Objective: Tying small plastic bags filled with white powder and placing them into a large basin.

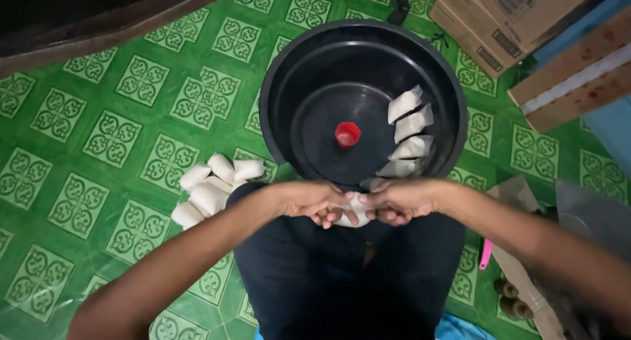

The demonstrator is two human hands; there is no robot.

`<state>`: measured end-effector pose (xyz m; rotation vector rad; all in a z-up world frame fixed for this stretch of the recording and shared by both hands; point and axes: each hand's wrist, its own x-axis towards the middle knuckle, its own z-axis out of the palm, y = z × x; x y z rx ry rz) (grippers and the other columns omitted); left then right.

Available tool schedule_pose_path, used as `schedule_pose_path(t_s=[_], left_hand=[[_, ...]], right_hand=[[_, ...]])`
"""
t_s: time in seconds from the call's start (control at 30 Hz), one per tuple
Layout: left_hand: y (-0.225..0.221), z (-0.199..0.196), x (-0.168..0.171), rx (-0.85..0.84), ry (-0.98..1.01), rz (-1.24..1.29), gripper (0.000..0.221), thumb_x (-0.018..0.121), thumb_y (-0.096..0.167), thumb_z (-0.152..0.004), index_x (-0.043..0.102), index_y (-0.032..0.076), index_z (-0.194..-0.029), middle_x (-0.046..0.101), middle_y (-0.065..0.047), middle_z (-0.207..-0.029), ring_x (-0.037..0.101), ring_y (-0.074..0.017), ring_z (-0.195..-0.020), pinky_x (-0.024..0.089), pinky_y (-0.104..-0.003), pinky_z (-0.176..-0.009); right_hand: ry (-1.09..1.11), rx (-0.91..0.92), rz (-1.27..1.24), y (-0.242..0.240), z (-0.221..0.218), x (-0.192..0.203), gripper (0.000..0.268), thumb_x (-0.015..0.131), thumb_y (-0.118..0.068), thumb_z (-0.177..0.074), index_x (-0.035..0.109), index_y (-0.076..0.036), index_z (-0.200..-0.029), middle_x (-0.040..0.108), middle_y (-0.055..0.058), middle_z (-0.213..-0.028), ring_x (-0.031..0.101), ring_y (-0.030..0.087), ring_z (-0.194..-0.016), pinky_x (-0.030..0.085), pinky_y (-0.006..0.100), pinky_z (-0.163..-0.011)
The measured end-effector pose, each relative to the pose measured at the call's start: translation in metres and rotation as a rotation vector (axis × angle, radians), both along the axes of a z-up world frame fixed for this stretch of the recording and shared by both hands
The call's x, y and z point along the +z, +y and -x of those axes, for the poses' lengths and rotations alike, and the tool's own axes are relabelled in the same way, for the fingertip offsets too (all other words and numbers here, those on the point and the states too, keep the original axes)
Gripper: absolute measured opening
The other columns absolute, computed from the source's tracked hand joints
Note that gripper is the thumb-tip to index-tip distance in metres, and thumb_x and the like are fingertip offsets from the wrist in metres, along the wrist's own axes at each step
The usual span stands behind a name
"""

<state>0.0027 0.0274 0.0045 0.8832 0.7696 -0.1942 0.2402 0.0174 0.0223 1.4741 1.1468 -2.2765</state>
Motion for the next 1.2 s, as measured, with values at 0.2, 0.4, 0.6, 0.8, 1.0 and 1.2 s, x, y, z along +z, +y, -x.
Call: schedule_pose_path(t_s=[0.2,0.4,0.6,0.8,1.0,1.2], left_hand=[[-0.011,-0.003,-0.012,0.18,-0.03,0.03,0.035,0.061,0.043,-0.094,0.066,0.008,-0.095,0.051,-0.001,-0.055,0.064,-0.0179,-0.052,0.039,-0.017,-0.039],[-0.019,-0.009,-0.004,0.268,0.002,0.021,0.032,0.06,0.036,-0.093,0.066,0.004,-0.093,0.043,0.001,-0.051,0.06,-0.0179,-0.046,0.036,-0.017,-0.036],[-0.007,-0.02,-0.006,0.133,0.124,-0.329,0.026,0.057,0.023,-0.082,0.074,0.004,-0.083,0.045,0.0,-0.045,0.061,-0.0166,-0.044,0.037,-0.02,-0.036],[0.024,-0.031,-0.028,-0.394,0.042,-1.29,0.015,0.062,0.02,-0.077,0.071,0.009,-0.078,0.061,-0.008,-0.06,0.063,-0.0257,-0.056,0.046,-0.035,-0.047],[0.026,-0.077,0.091,-0.66,0.393,-1.407,0.031,0.053,0.025,-0.082,0.073,0.003,-0.076,0.073,-0.014,-0.085,0.066,-0.0349,-0.077,0.051,-0.041,-0.073],[0.018,-0.106,0.147,-0.71,0.22,-1.861,0.018,0.061,0.017,-0.08,0.073,0.009,-0.07,0.071,-0.012,-0.072,0.064,-0.0318,-0.055,0.05,-0.043,-0.052]], right_hand=[[0.103,-0.297,0.019,-0.023,-0.001,-0.016,0.043,0.063,-0.04,-0.095,0.063,0.001,-0.087,0.04,0.004,-0.052,0.048,0.017,-0.039,0.036,0.024,-0.032],[0.214,-0.598,0.034,-0.053,0.015,-0.014,0.039,0.066,-0.04,-0.093,0.061,-0.001,-0.091,0.039,0.001,-0.055,0.045,0.015,-0.042,0.036,0.024,-0.034],[0.393,-0.909,0.047,-0.077,0.033,-0.036,0.022,0.058,-0.025,-0.095,0.06,-0.003,-0.094,0.035,-0.003,-0.06,0.039,0.01,-0.046,0.031,0.021,-0.037],[1.059,-1.263,0.507,-0.094,0.041,-0.059,0.014,0.052,-0.014,-0.095,0.057,-0.005,-0.103,0.047,-0.001,-0.078,0.044,0.009,-0.066,0.039,0.021,-0.057],[1.631,-1.374,1.084,-0.096,0.058,-0.018,0.012,0.046,0.0,-0.092,0.055,-0.006,-0.096,0.053,0.002,-0.084,0.047,0.01,-0.07,0.041,0.023,-0.066],[1.801,-1.258,0.871,-0.08,0.057,-0.024,0.013,0.047,-0.001,-0.086,0.058,-0.007,-0.088,0.055,-0.001,-0.078,0.049,0.006,-0.064,0.038,0.021,-0.063]])
